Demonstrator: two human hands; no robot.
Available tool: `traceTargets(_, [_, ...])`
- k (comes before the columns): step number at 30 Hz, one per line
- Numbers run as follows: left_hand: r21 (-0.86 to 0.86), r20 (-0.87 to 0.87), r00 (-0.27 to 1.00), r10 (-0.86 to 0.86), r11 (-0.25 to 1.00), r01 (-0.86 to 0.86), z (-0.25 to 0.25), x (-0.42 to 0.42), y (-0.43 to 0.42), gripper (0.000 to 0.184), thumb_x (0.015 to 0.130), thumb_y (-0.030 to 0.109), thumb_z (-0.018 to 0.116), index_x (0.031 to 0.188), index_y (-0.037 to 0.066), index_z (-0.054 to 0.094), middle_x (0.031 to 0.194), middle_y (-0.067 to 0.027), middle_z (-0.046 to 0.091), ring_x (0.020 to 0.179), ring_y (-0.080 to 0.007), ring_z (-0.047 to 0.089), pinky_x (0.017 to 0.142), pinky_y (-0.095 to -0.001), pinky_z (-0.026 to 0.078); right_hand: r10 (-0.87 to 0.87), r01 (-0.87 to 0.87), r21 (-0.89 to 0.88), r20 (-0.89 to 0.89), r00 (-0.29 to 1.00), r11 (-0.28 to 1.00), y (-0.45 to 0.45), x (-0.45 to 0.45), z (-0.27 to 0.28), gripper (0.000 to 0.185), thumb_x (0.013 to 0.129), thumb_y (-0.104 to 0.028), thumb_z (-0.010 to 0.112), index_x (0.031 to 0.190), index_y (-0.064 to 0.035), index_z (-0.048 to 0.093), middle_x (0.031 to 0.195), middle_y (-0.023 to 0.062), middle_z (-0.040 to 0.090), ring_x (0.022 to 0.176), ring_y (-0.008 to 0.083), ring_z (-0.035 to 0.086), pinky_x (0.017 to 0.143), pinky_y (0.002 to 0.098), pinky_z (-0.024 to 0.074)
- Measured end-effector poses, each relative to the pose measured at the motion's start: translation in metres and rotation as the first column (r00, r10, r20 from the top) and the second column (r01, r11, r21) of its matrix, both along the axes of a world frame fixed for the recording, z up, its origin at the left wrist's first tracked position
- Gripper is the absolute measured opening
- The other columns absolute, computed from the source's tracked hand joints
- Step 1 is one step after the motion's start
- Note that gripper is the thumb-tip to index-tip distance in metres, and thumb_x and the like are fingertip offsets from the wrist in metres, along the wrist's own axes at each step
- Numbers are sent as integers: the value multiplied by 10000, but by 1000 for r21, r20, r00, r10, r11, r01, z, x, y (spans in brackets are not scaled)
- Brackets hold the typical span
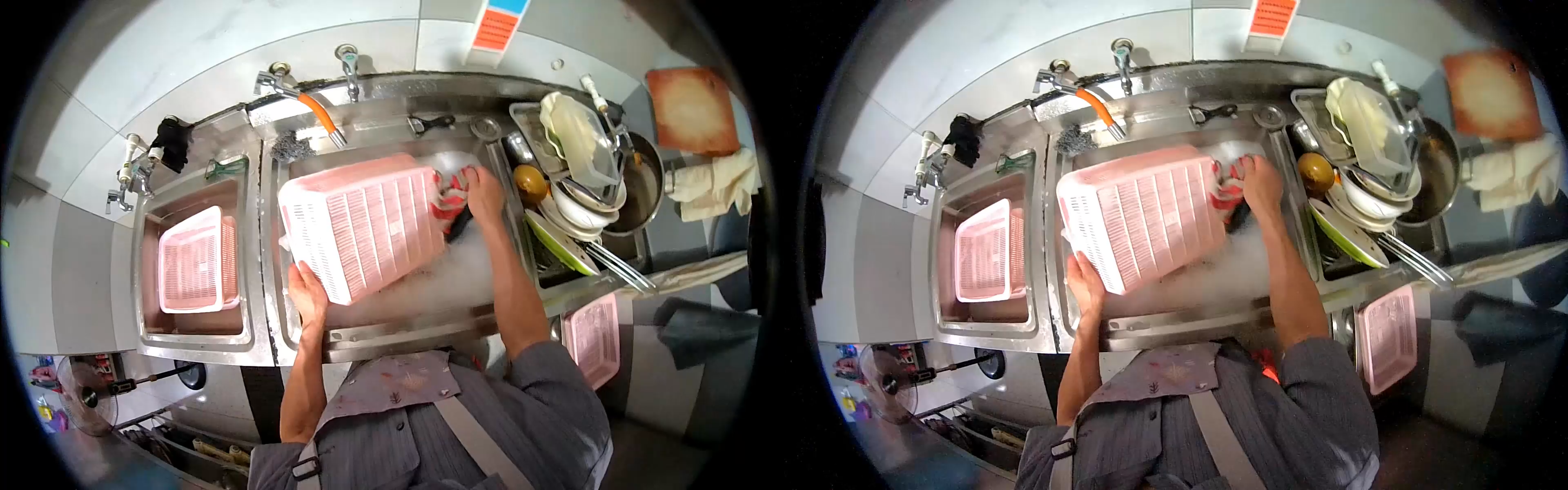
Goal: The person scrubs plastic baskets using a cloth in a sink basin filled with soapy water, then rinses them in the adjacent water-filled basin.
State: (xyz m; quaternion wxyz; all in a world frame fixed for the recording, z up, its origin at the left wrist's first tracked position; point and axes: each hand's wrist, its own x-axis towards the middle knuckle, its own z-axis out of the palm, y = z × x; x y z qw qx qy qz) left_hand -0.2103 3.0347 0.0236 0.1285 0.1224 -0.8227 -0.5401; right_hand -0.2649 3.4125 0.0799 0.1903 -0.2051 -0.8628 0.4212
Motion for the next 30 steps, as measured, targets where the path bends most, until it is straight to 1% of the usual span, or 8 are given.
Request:
traceTargets(3, [93,-71,997,-34,995,40,-15,-2,-4,393,1071,312,453,971,-48,574,825,-144,676,727,-178,583,672,-362,487,-58,62,207,-21,998,976,2,-8,-4,357,1003,-308,525,954,10,679,756,121,643,592,231,608,618,370,482])
traceTargets(5, [106,-91,994,-54,992,64,-16,-1,-7,392,1071,312,445,971,-43,578,806,-142,663,715,-179,570,668,-365,482,9,-70,-646,-97,995,760,-33,-2,47,270,985,-258,569,983,-22,700,703,23,581,620,122,513,571,296,427])
traceTargets(9, [-12,-104,992,-75,997,75,-15,-1,-5,376,1068,297,452,993,-50,577,830,-108,657,746,-144,548,671,-328,468,279,-316,-327,-156,948,891,-75,-19,49,229,1005,-249,560,984,-58,684,702,-1,564,590,94,481,523,279,400])
traceTargets(18, [-75,-230,967,-107,993,92,8,4,-4,364,1060,289,481,907,-29,568,714,-68,620,676,-101,502,584,-309,438,741,-690,269,-250,624,672,-160,-56,72,279,1006,-298,545,950,-57,675,719,151,643,637,315,635,620,448,477])
traceTargets(21, [3,-133,979,-156,987,158,8,8,-11,391,1057,320,492,941,-42,585,748,-81,648,706,-107,530,618,-307,453,760,-748,-145,46,648,647,-124,-57,72,388,1025,-386,495,1040,-67,717,764,155,667,749,259,687,707,438,514])
traceTargets(25, [33,-112,983,-148,988,153,3,6,-12,411,1061,334,484,969,-51,595,773,-96,662,726,-115,537,643,-319,464,562,-507,-245,400,724,827,-64,-68,37,433,978,-468,561,1147,-100,714,891,90,707,848,216,650,801,382,499])
traceTargets(28, [46,-76,990,-115,992,119,0,8,-9,429,1064,346,472,981,-55,601,800,-96,672,733,-128,553,655,-328,478,521,-447,-286,285,805,848,-10,-77,-48,469,962,-469,593,1126,-49,719,907,78,710,861,176,652,780,346,504])
traceTargets(30, [22,-26,996,-91,996,91,14,4,-1,449,1064,356,467,988,-66,599,822,-111,677,733,-151,565,668,-348,485,405,-201,-780,73,911,592,10,-74,-86,469,946,-428,635,1107,5,711,929,91,709,874,160,652,780,302,508])
